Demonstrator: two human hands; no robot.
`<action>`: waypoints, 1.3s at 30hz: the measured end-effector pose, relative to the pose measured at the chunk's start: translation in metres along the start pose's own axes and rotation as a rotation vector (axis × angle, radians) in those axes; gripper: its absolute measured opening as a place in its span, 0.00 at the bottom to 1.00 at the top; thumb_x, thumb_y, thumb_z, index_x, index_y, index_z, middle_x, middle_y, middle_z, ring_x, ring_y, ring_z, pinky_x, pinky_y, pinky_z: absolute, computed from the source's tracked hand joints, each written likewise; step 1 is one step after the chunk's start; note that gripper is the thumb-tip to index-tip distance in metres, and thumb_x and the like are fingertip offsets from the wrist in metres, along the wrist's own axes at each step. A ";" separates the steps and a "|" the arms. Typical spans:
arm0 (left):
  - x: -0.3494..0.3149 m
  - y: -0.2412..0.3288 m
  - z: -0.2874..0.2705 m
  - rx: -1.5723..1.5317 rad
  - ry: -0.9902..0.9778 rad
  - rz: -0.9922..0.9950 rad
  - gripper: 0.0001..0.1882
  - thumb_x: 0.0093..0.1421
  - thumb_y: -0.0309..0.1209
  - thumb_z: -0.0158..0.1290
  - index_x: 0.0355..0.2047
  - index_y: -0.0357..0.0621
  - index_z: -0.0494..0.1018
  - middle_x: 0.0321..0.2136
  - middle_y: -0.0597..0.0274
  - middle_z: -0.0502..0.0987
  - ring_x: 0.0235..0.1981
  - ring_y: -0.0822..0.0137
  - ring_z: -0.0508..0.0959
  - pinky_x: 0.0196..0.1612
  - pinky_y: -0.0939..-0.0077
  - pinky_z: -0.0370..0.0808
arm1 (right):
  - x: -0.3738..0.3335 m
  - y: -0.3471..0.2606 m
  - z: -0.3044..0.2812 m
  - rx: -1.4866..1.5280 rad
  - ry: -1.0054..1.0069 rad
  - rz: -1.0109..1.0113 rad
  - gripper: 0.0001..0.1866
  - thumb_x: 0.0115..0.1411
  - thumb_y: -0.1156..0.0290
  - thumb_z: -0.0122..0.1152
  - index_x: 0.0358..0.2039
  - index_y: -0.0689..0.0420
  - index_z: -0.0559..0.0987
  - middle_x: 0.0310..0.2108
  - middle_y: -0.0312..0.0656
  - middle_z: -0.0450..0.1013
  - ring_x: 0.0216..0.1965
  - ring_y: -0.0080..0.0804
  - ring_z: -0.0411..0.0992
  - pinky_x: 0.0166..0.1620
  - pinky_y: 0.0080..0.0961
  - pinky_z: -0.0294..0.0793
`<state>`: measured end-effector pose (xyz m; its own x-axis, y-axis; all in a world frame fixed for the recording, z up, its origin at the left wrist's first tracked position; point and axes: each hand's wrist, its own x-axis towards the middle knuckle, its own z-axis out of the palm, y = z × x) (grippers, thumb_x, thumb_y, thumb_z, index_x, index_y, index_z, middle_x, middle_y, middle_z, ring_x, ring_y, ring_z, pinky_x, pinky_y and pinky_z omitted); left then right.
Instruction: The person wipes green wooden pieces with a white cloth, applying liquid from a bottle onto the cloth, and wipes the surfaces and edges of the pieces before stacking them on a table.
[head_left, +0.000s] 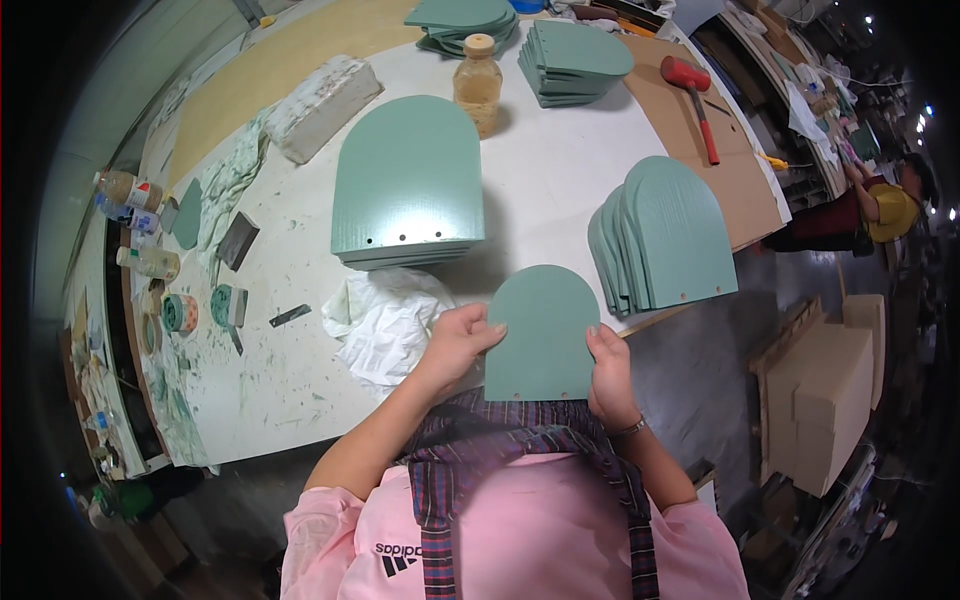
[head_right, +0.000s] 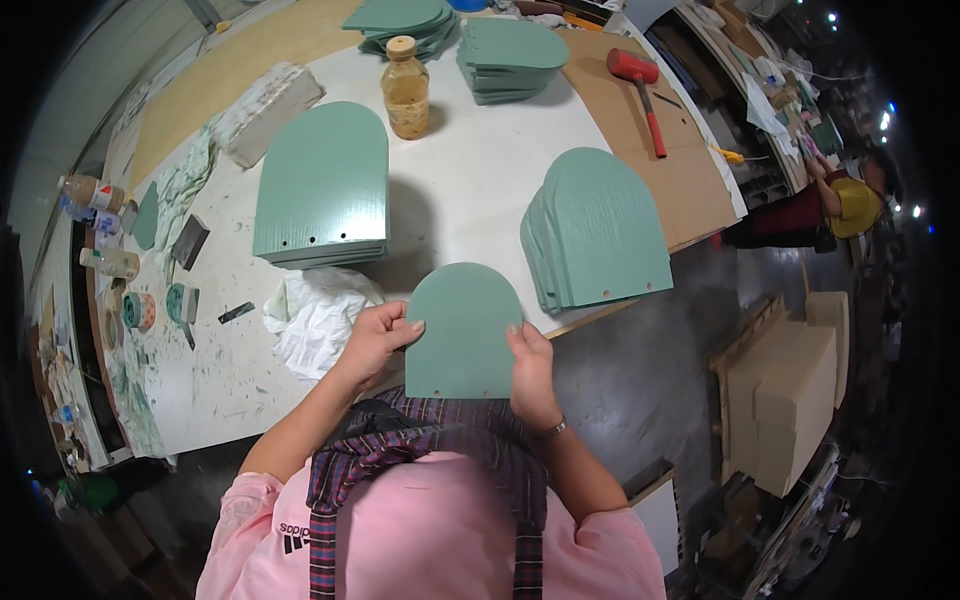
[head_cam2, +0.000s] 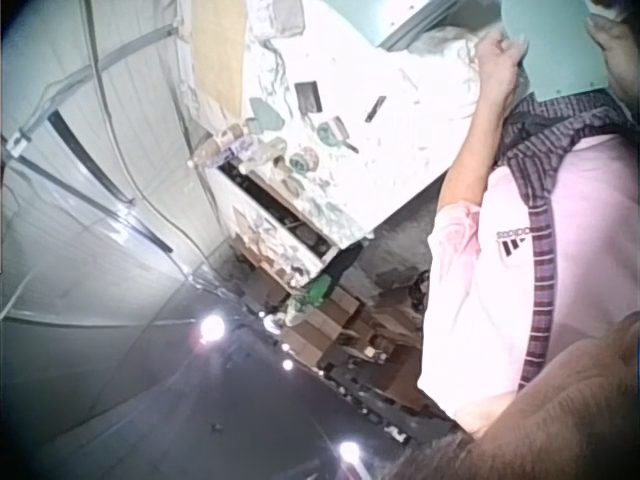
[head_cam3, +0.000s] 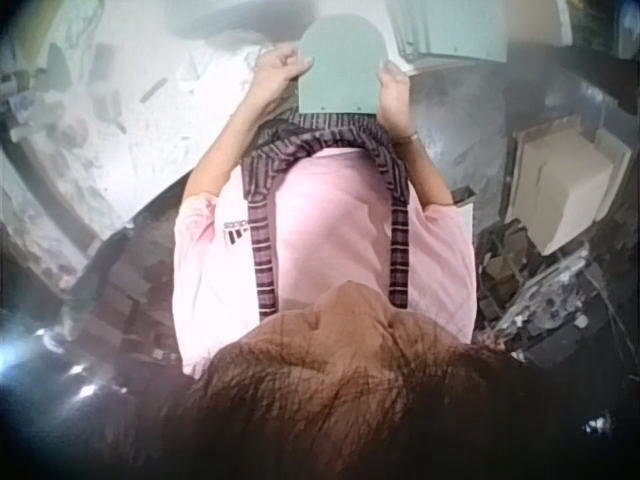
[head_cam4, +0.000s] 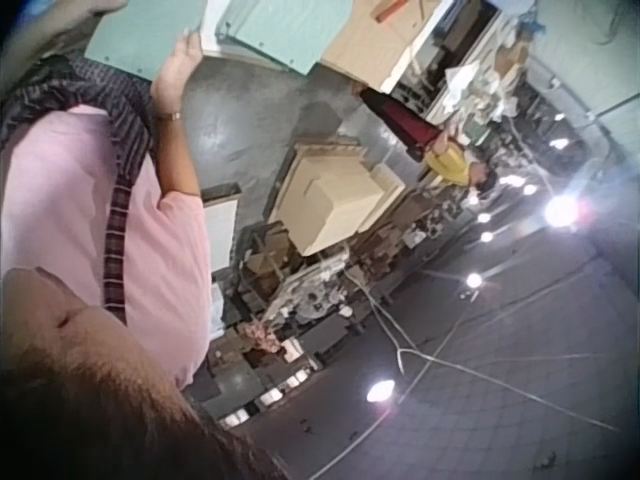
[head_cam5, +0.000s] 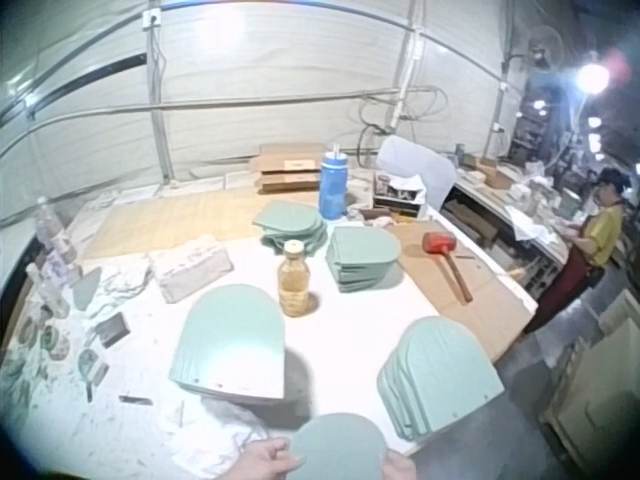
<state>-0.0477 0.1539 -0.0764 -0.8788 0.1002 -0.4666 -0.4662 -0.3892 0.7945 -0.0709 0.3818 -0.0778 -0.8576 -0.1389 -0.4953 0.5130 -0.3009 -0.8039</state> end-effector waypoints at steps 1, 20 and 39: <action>0.001 0.000 -0.002 -0.004 0.007 0.003 0.14 0.64 0.24 0.53 0.49 0.34 0.73 0.29 0.64 0.80 0.28 0.79 0.76 0.33 0.83 0.72 | -0.001 0.002 0.001 -0.084 0.017 -0.059 0.14 0.71 0.70 0.45 0.46 0.68 0.75 0.42 0.43 0.77 0.41 0.26 0.75 0.48 0.24 0.73; 0.023 0.042 0.004 0.080 0.073 0.098 0.15 0.61 0.19 0.49 0.48 0.25 0.75 0.39 0.53 0.81 0.39 0.68 0.79 0.46 0.77 0.75 | -0.014 -0.010 0.020 -0.476 0.004 -0.222 0.12 0.70 0.69 0.48 0.35 0.65 0.72 0.26 0.33 0.70 0.28 0.15 0.62 0.32 0.19 0.67; -0.050 0.003 -0.072 1.387 0.598 0.605 0.05 0.47 0.28 0.63 0.24 0.44 0.77 0.26 0.62 0.74 0.33 0.58 0.73 0.36 0.63 0.70 | 0.072 0.030 -0.002 -0.974 0.095 -0.269 0.14 0.64 0.67 0.52 0.29 0.67 0.73 0.19 0.44 0.66 0.23 0.36 0.64 0.32 0.35 0.66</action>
<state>0.0025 0.0821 -0.0785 -0.9492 -0.2313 0.2134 -0.1062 0.8738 0.4746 -0.1167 0.3651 -0.1383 -0.9643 -0.0914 -0.2487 0.1475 0.5946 -0.7904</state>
